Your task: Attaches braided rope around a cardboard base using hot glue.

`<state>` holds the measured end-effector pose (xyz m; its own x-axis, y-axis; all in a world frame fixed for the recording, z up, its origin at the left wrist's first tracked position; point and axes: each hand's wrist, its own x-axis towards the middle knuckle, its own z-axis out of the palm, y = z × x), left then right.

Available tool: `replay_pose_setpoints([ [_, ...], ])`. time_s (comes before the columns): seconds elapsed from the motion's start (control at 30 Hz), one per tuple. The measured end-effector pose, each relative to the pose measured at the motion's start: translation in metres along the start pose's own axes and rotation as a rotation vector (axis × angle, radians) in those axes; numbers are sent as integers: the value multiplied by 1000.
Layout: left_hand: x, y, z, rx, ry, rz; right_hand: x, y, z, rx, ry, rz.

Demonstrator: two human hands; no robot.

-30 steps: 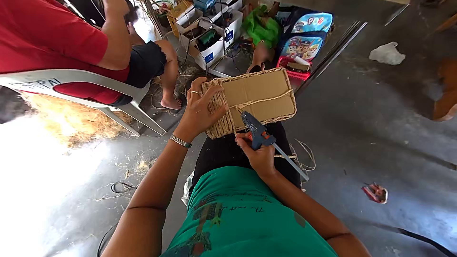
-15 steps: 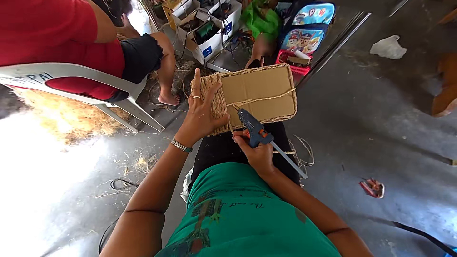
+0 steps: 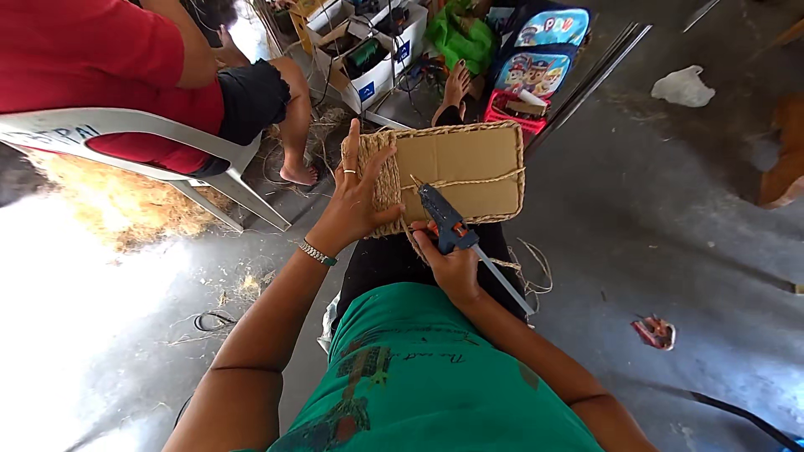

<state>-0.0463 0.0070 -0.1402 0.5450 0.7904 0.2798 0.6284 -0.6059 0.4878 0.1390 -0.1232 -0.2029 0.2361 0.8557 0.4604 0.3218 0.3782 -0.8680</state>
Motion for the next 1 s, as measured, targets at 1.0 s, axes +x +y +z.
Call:
replay_pose_setpoints([
  [1.0, -53, 21, 59, 27, 440, 19, -5, 11, 2, 175, -39, 166],
])
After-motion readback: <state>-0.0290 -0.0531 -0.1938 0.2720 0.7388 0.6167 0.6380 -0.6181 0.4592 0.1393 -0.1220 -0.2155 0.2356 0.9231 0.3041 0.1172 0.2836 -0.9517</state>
